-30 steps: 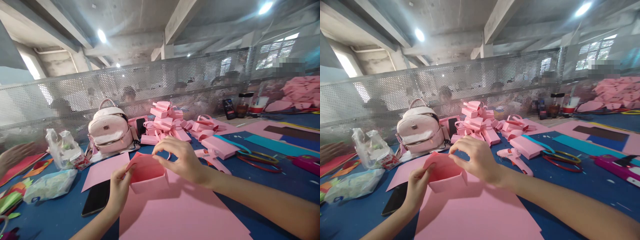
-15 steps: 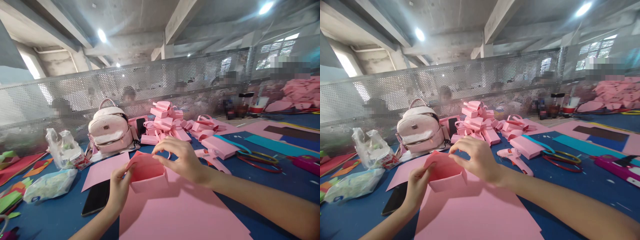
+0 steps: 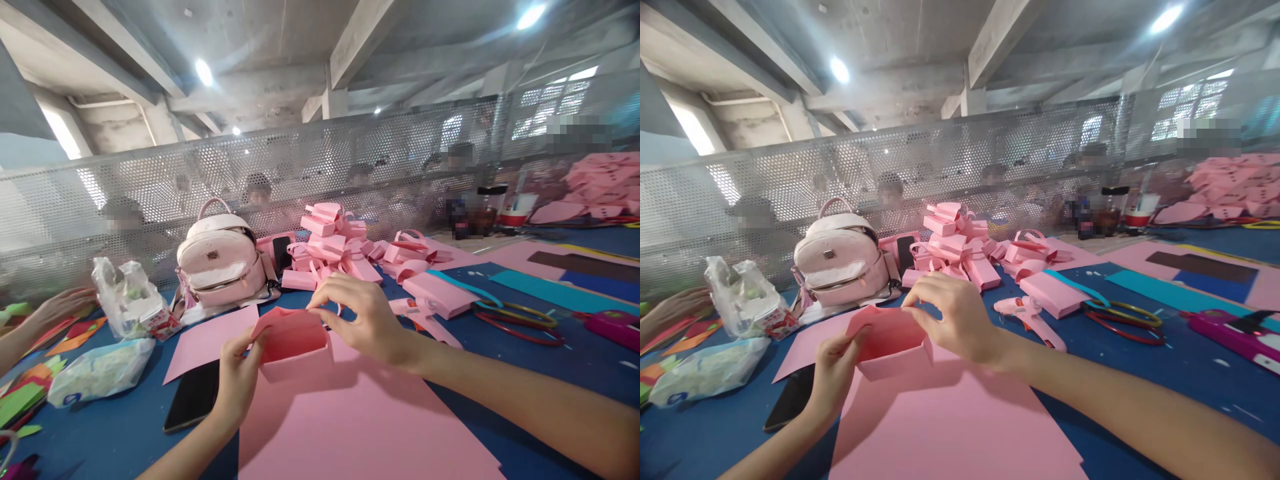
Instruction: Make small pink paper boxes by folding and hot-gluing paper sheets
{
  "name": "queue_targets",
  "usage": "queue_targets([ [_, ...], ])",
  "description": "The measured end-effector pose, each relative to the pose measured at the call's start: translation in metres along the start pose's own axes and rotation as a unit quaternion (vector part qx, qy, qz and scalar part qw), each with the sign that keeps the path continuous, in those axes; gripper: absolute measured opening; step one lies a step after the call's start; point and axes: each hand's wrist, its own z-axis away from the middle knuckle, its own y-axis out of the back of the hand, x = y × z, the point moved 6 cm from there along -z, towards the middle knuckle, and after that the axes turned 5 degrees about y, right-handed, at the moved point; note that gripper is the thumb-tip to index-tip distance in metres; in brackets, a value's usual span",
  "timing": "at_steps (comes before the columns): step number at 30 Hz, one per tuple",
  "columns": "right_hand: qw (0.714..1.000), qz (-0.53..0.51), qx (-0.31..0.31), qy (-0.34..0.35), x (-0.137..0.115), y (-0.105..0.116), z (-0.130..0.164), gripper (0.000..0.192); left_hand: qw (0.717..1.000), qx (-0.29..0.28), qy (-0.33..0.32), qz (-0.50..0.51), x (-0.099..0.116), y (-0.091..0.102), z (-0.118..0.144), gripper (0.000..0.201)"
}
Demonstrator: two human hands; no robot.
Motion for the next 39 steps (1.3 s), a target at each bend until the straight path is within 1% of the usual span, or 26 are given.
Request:
queue_targets([
  [2, 0.997, -0.046, 0.001, -0.055, 0.006, -0.001, -0.001, 0.014, 1.0, -0.002, 0.001, -0.002, 0.0, 0.0, 0.001, 0.036],
  [4, 0.989, -0.098, 0.003, -0.112, 0.012, -0.002, -0.002, 0.016, 1.0, -0.003, 0.002, -0.003, 0.0, 0.0, 0.001, 0.036],
  [6, 0.981, -0.134, 0.012, -0.142, 0.016, 0.0, -0.003, 0.017, 1.0, -0.002, 0.003, -0.003, 0.0, 0.0, 0.001, 0.037],
  [7, 0.979, -0.141, 0.02, -0.146, 0.017, 0.001, -0.004, 0.017, 1.0, -0.001, 0.004, -0.002, 0.0, 0.0, 0.001, 0.037],
  [9, 0.98, -0.134, 0.031, -0.142, 0.016, 0.005, -0.007, 0.017, 1.0, 0.002, 0.006, -0.001, -0.001, 0.001, 0.0, 0.037],
  [11, 0.985, -0.109, 0.029, -0.133, 0.014, 0.007, -0.008, 0.013, 1.0, 0.006, 0.007, -0.001, -0.002, 0.002, -0.001, 0.037],
  [13, 0.989, -0.086, 0.016, -0.118, 0.012, 0.006, -0.007, 0.006, 1.0, 0.008, 0.009, 0.0, -0.002, 0.002, -0.002, 0.037],
  [16, 0.994, -0.068, -0.009, -0.09, 0.009, 0.002, -0.004, 0.005, 1.0, 0.005, 0.01, 0.001, -0.002, 0.001, -0.001, 0.036],
  [18, 0.995, -0.062, -0.016, -0.074, 0.008, 0.0, -0.002, 0.001, 1.0, 0.0, 0.007, 0.003, -0.001, 0.0, 0.0, 0.036],
  [21, 0.997, -0.049, -0.008, -0.056, 0.006, -0.001, 0.001, 0.012, 1.0, -0.01, 0.002, 0.002, -0.001, -0.003, 0.002, 0.034],
  [23, 0.998, -0.038, -0.008, -0.046, 0.004, -0.001, 0.001, 0.015, 1.0, -0.015, -0.002, 0.0, 0.0, -0.003, 0.003, 0.033],
  [27, 0.998, -0.03, -0.025, -0.042, 0.003, -0.004, 0.0, 0.015, 1.0, -0.018, 0.001, -0.004, 0.0, -0.004, 0.003, 0.033],
  [32, 0.998, -0.04, -0.019, -0.045, 0.006, -0.004, 0.0, 0.011, 1.0, -0.021, 0.018, -0.006, -0.002, -0.004, 0.002, 0.037],
  [35, 0.998, -0.031, -0.027, -0.047, 0.007, -0.004, 0.001, 0.009, 0.999, -0.027, 0.024, -0.007, -0.004, -0.005, 0.003, 0.039],
  [39, 0.999, 0.001, -0.037, -0.035, 0.007, -0.005, 0.001, 0.014, 0.999, -0.039, 0.02, -0.007, -0.004, -0.008, 0.003, 0.038],
])
